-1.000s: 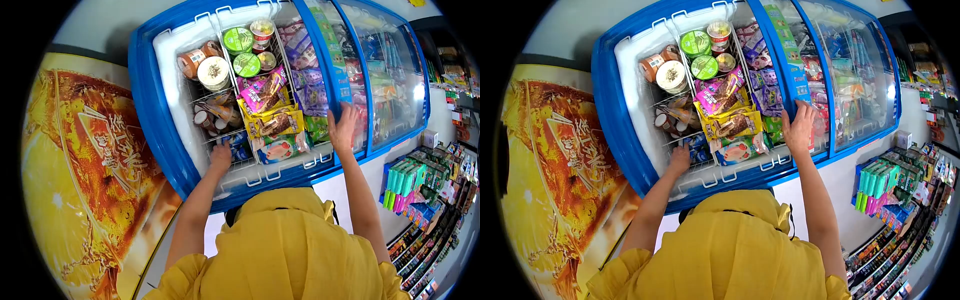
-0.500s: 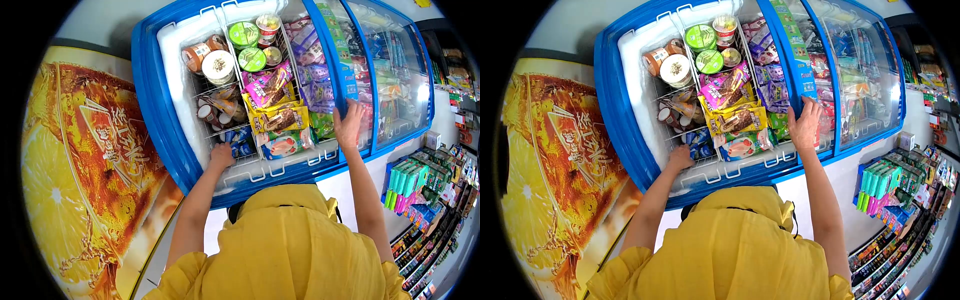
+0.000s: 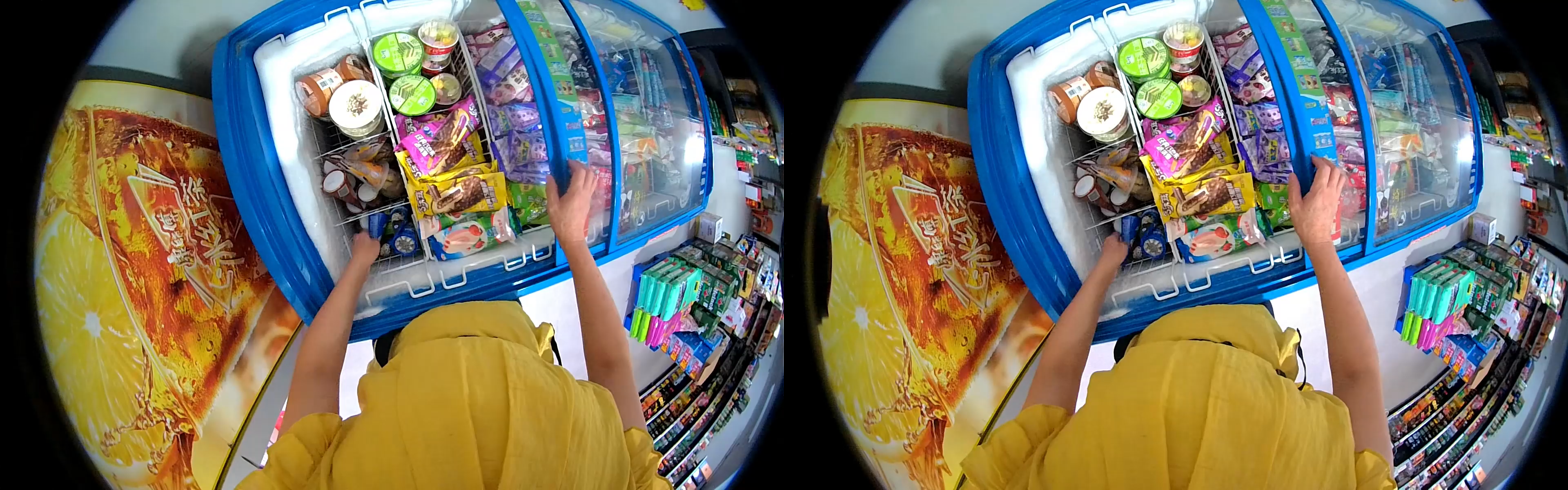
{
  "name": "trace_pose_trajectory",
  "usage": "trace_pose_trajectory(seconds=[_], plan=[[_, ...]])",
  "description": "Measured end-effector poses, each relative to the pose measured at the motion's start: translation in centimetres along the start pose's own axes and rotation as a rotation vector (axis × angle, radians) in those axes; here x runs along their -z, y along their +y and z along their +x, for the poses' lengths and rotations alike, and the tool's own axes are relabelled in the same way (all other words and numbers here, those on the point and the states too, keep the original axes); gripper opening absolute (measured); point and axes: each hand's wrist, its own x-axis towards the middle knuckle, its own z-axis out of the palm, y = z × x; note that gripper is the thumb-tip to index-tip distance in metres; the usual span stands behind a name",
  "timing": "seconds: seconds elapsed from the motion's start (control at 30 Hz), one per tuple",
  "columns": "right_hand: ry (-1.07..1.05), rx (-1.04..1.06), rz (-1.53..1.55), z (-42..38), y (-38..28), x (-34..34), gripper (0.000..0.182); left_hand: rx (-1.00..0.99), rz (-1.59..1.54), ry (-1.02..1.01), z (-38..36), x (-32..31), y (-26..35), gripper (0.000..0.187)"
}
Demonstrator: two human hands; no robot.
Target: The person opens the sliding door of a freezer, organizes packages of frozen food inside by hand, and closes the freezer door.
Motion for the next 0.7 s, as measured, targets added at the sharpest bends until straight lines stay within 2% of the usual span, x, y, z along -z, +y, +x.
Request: trace_pose_trajectory(seconds=[0.1,0.2,0.3,0.33,0.43,0.47,0.57,0.6,0.7], plan=[[-0.019,-0.021,0.004,0.0,0.0,0.0,0.045,0.226,-0.283,0.123,1.3,0.2,0.6,0.045],[-0.027,-0.027,-0.007,0.1,0.0,0.0,0.045,0.341,-0.715,0.229,6.0,-4.9,-3.1,0.046],[-0.04,-0.03,-0.015,0.1,-0.1,0.1,0.045,0.332,-0.89,0.127,7.0,-4.6,-3.6,0.049],[-0.044,-0.032,-0.022,0.1,-0.2,0.2,0.046,0.286,-0.838,0.15,7.9,-5.3,-4.3,0.044],[-0.045,-0.026,-0.034,0.1,-0.3,0.1,0.046,0.343,-0.618,0.133,9.1,-5.5,-4.9,0.044],[-0.041,-0.022,-0.037,0.2,-0.3,0.1,0.046,0.607,-0.654,0.099,7.6,-2.9,-2.5,0.042],[-0.063,-0.03,-0.049,0.4,-0.4,0.3,0.048,0.468,-0.435,-0.15,11.1,-4.7,-7.0,0.04],[-0.058,-0.018,-0.06,0.4,-0.3,0.4,0.048,0.434,-0.414,-0.057,9.5,-4.0,-5.3,0.033],[-0.05,0.006,-0.08,0.4,-0.4,0.2,0.049,0.091,0.049,0.153,8.2,-4.6,-5.1,0.031]])
